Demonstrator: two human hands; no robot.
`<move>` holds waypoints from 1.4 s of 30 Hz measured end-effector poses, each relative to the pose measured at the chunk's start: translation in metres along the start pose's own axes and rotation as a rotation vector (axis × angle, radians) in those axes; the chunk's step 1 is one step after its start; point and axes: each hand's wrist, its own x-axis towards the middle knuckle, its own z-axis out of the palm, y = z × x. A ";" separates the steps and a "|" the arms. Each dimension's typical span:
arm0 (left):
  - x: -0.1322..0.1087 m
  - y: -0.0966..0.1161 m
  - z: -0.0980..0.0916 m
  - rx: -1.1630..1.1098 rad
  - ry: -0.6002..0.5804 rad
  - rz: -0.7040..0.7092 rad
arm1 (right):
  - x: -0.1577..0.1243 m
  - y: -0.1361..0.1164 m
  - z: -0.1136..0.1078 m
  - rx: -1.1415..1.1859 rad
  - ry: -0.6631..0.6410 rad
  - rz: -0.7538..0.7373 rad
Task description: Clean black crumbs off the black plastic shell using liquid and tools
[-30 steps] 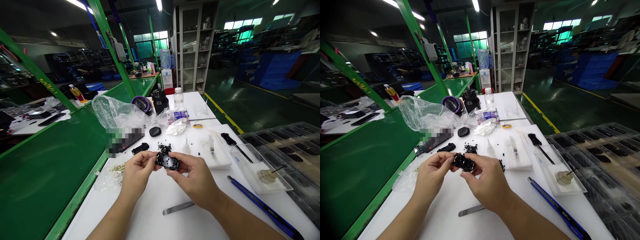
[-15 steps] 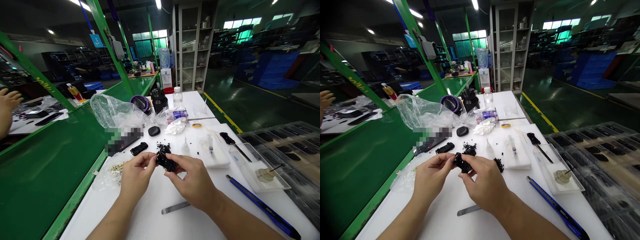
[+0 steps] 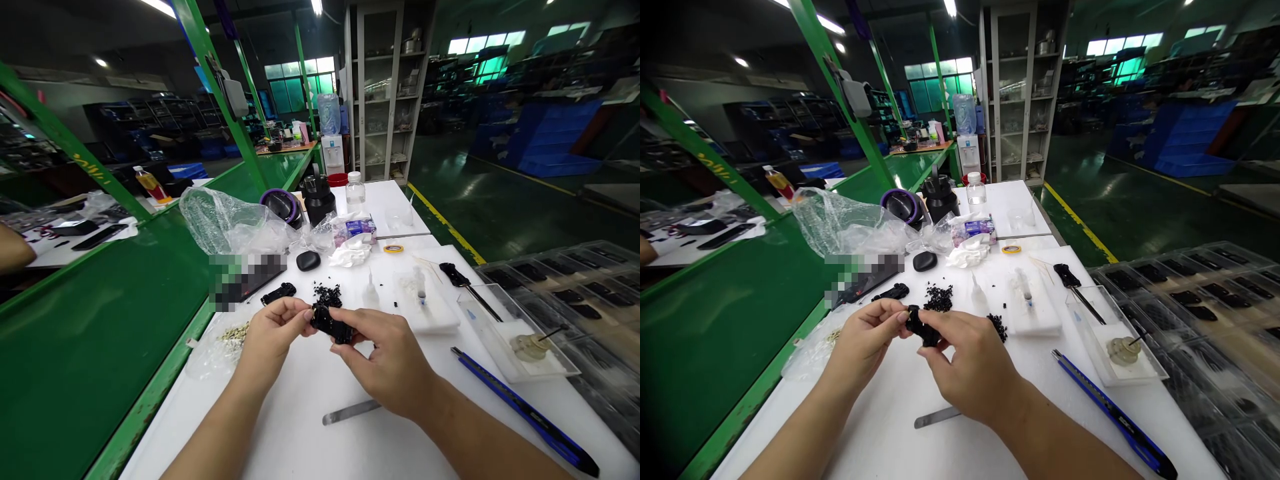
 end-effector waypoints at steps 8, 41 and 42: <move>0.003 -0.001 -0.002 -0.102 -0.070 -0.116 | 0.001 0.002 0.001 -0.023 0.019 0.014; 0.002 -0.003 -0.003 -0.028 -0.054 -0.070 | 0.001 0.000 0.000 -0.054 -0.004 0.039; 0.002 -0.004 -0.004 -0.022 -0.050 -0.072 | 0.001 0.001 0.000 -0.054 -0.008 0.035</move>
